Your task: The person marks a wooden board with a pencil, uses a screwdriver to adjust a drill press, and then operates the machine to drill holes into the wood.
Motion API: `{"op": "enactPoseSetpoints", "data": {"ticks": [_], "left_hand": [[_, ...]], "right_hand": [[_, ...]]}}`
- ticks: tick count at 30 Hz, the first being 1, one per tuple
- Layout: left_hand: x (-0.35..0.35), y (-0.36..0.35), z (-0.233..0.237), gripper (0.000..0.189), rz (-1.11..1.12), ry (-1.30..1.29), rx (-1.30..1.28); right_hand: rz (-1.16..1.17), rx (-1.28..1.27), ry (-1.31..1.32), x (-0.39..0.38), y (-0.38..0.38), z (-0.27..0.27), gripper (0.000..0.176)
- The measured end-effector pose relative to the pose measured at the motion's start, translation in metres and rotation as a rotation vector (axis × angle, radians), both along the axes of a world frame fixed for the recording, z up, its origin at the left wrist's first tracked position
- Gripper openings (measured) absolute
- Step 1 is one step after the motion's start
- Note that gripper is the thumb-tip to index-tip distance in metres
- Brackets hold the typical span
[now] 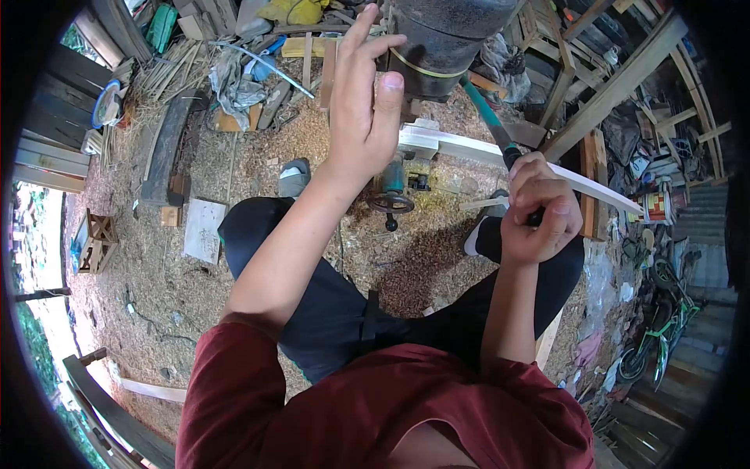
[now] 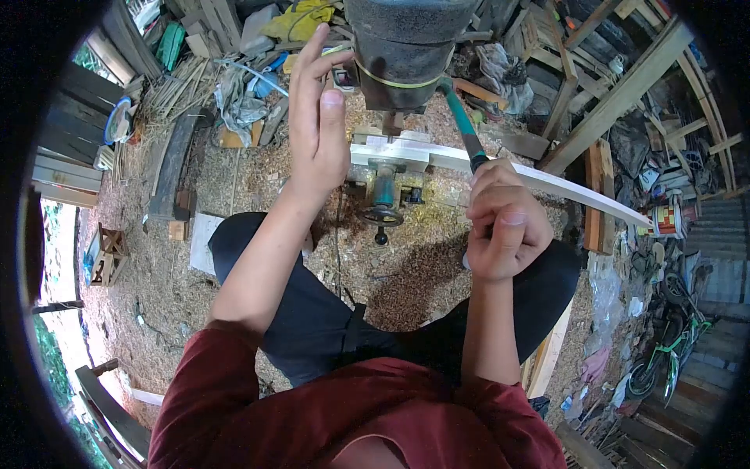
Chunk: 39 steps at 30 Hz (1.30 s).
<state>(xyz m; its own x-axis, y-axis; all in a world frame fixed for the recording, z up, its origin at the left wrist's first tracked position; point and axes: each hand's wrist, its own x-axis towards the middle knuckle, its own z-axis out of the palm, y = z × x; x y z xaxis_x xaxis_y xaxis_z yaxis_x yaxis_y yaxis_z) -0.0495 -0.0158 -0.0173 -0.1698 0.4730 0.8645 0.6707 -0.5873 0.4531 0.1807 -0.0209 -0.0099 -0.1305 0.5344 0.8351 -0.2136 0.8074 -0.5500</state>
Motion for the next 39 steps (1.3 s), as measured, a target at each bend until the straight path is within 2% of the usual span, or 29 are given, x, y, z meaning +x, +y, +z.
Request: {"op": "enactPoseSetpoints", "data": {"ticks": [3, 4, 5, 8, 10, 12, 13, 16, 18, 19, 21, 23, 24, 25, 26, 27, 28, 29, 30, 31, 32, 33, 35, 36, 38, 39], "left_hand": [[-0.011, 0.005, -0.005, 0.044, -0.006, 0.022, 0.015], [-0.012, 0.007, -0.006, 0.044, 0.000, 0.045, 0.030], [-0.009, 0.009, -0.004, 0.044, -0.003, 0.046, 0.043], [0.000, 0.006, 0.003, 0.043, -0.047, 0.018, 0.027], [0.004, 0.007, 0.006, 0.042, -0.053, 0.065, 0.065], [0.008, 0.009, 0.004, 0.041, -0.060, 0.058, 0.081], [0.010, 0.009, 0.004, 0.040, -0.046, 0.053, 0.079], [0.020, 0.000, 0.007, 0.039, -0.015, 0.052, 0.061], [0.021, -0.006, 0.004, 0.039, -0.018, 0.045, 0.081], [0.018, -0.011, 0.003, 0.046, -0.022, 0.009, -0.027], [0.016, -0.020, 0.000, 0.046, -0.027, 0.027, -0.046], [0.013, -0.032, -0.002, 0.045, -0.031, 0.049, -0.065], [0.012, -0.038, -0.004, 0.043, -0.069, 0.045, -0.096], [0.011, -0.044, -0.007, 0.041, -0.107, 0.039, -0.127], [0.010, -0.049, -0.011, 0.038, -0.148, 0.032, -0.161], [0.006, -0.053, -0.017, 0.036, -0.159, 0.064, -0.171], [0.001, -0.058, -0.025, 0.036, -0.160, 0.059, -0.189], [-0.004, -0.063, -0.032, 0.035, -0.192, 0.081, -0.218], [-0.007, -0.066, -0.037, 0.035, -0.222, 0.105, -0.244], [-0.005, -0.074, -0.039, 0.041, -0.181, 0.172, -0.242], [-0.008, -0.079, -0.044, 0.041, -0.178, 0.175, -0.252], [-0.013, -0.085, -0.051, 0.042, -0.157, 0.150, -0.302], [-0.025, -0.093, -0.067, 0.046, -0.071, 0.180, -0.368], [-0.033, -0.096, -0.079, 0.046, -0.066, 0.180, -0.374], [-0.050, -0.100, -0.100, 0.048, -0.044, 0.123, -0.376], [-0.055, -0.104, -0.101, 0.052, -0.017, 0.146, -0.384]], "right_hand": [[-0.007, -0.033, 0.021, -0.005, 0.002, 0.002, 0.045], [0.054, -0.043, 0.097, -0.007, 0.006, 0.007, 0.044], [0.118, -0.045, 0.176, -0.009, 0.013, 0.014, 0.043], [0.119, -0.107, 0.250, -0.015, 0.044, 0.051, 0.042], [0.129, -0.010, 0.216, -0.020, 0.083, 0.083, 0.039], [-0.021, 0.189, 0.094, -0.032, 0.116, 0.109, 0.026], [-0.024, 0.182, 0.092, -0.038, 0.129, 0.118, 0.026], [0.111, -0.239, 0.245, -0.056, 0.163, 0.122, 0.040], [-0.047, -0.213, 0.142, -0.059, 0.184, 0.102, 0.044], [-0.066, -0.221, 0.162, -0.063, 0.182, 0.096, 0.046], [-0.082, -0.244, 0.178, -0.057, 0.174, 0.082, 0.049], [0.159, -1.036, 0.508, -0.047, 0.105, 0.108, 0.050], [0.057, -0.711, 0.405, -0.047, 0.113, 0.053, 0.041], [-0.041, -0.387, 0.296, -0.042, 0.119, -0.026, 0.034], [-0.238, -0.573, 0.218, -0.035, 0.105, -0.073, 0.029], [-0.291, -0.643, 0.262, -0.029, 0.094, -0.143, 0.025], [-0.273, -0.821, 0.269, -0.023, 0.068, -0.195, 0.018], [-0.411, -0.797, 0.005, -0.008, 0.049, -0.261, 0.018], [-0.493, -0.780, -0.111, -0.006, 0.011, -0.285, 0.019], [-0.507, -0.817, -0.131, 0.006, -0.003, -0.357, 0.018], [-0.431, -0.942, -0.160, 0.009, -0.035, -0.365, 0.019], [-0.527, -0.874, -0.412, 0.016, -0.055, -0.389, 0.020], [-0.556, -1.018, -0.960, 0.018, -0.087, -0.392, 0.025], [-0.548, -1.021, -0.963, 0.021, -0.095, -0.405, 0.025], [-0.055, -0.977, -1.350, 0.029, -0.111, -0.449, 0.030], [-0.052, -0.980, -1.351, 0.025, -0.116, -0.457, 0.030]]}}
